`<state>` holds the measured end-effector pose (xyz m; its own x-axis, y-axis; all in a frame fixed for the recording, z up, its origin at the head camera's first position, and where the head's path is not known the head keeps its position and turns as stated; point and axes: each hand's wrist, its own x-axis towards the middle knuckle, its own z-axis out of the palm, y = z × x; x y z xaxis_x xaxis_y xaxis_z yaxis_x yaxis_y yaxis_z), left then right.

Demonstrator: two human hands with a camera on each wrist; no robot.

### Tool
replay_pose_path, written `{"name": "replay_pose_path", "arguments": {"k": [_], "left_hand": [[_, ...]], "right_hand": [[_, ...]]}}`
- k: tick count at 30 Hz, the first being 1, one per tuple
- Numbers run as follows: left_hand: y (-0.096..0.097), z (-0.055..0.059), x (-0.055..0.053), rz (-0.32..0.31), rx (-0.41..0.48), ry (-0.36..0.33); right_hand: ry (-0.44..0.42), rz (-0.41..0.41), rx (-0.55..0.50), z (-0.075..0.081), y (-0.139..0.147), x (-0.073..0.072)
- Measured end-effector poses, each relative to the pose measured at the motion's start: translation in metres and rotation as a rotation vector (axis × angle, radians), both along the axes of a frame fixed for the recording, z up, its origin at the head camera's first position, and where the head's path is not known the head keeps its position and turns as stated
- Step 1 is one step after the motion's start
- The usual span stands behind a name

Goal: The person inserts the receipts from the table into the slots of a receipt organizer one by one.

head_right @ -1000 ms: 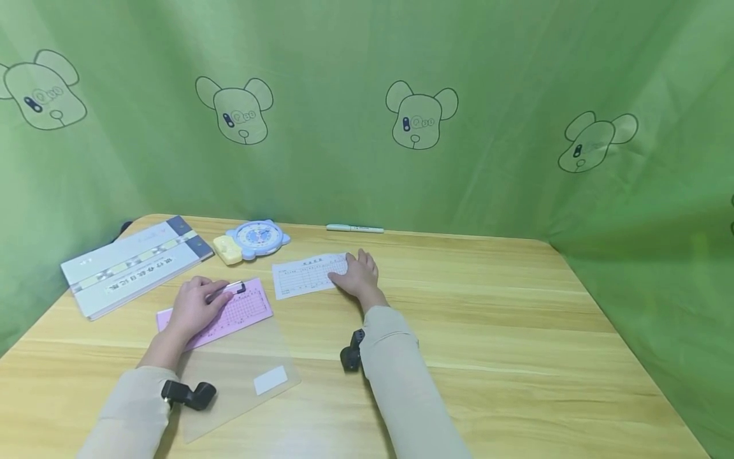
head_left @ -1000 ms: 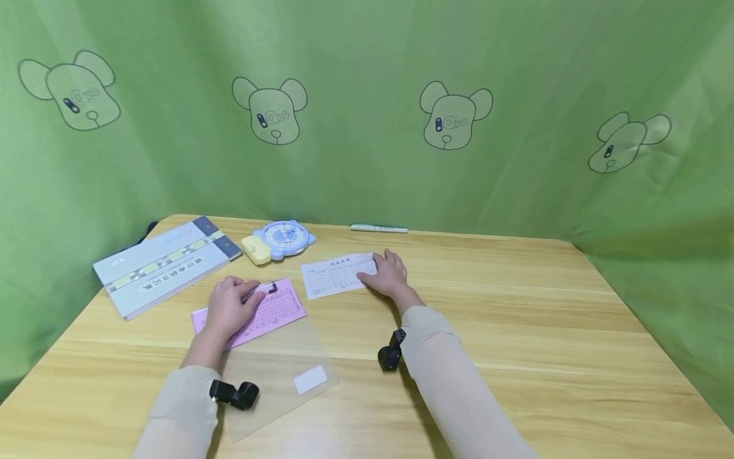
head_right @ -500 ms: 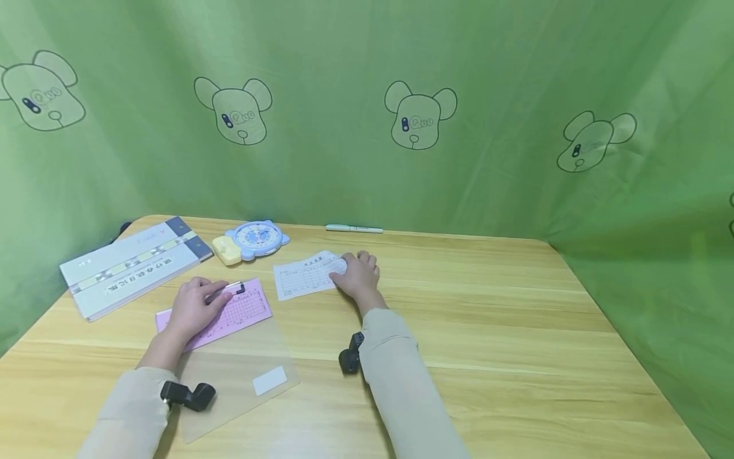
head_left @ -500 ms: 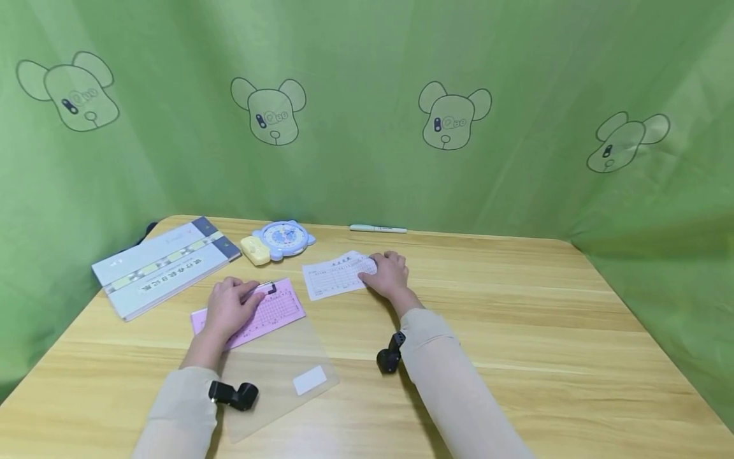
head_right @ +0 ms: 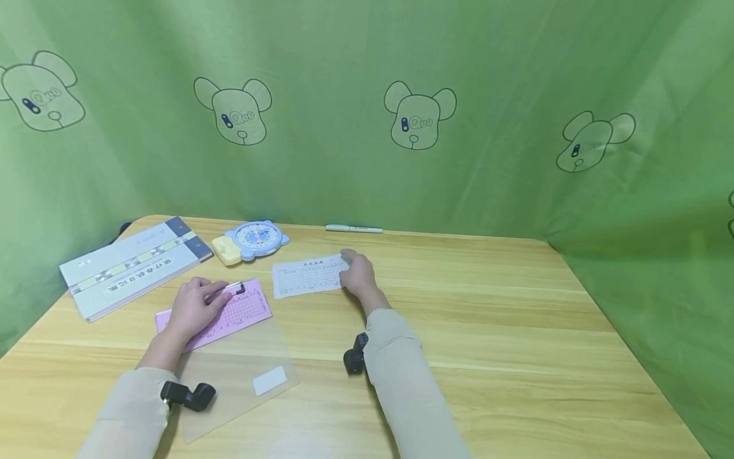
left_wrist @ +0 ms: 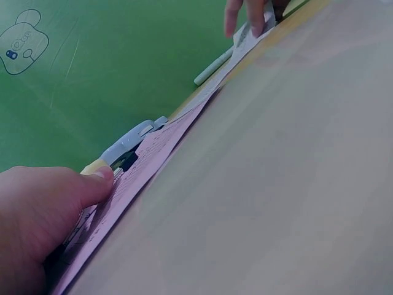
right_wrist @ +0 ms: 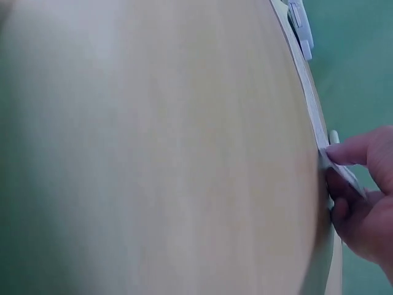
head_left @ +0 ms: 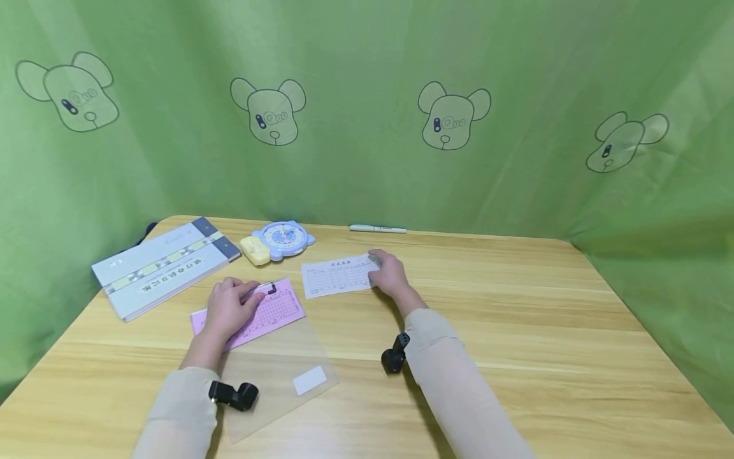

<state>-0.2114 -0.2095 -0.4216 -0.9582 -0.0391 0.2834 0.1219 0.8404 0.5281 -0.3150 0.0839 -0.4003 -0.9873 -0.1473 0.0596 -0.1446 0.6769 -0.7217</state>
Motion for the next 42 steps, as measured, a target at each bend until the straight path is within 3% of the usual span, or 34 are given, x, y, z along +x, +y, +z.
{"name": "replay_pose_path", "arguments": {"k": [9, 14, 21, 26, 33, 42], "left_hand": [[-0.001, -0.001, -0.001, 0.003, 0.006, -0.009], [0.0, -0.001, -0.001, 0.001, 0.006, -0.001], [0.0, -0.001, -0.001, -0.002, 0.006, -0.008], [0.0, -0.001, 0.0, -0.004, -0.002, -0.011], [0.0, 0.001, -0.001, 0.002, 0.005, -0.018], [-0.001, 0.0, -0.001, 0.009, 0.016, -0.032]], "right_hand": [[-0.085, -0.006, -0.147, 0.004, 0.013, 0.003], [-0.06, 0.001, -0.204, 0.006, 0.022, 0.007], [-0.128, -0.028, -0.474, 0.014, 0.033, 0.015], [-0.153, -0.039, -0.548, 0.024, 0.035, 0.019], [-0.261, 0.113, -0.559, 0.03, 0.027, 0.032], [-0.395, 0.263, -0.527, 0.018, 0.012, 0.043]]}}
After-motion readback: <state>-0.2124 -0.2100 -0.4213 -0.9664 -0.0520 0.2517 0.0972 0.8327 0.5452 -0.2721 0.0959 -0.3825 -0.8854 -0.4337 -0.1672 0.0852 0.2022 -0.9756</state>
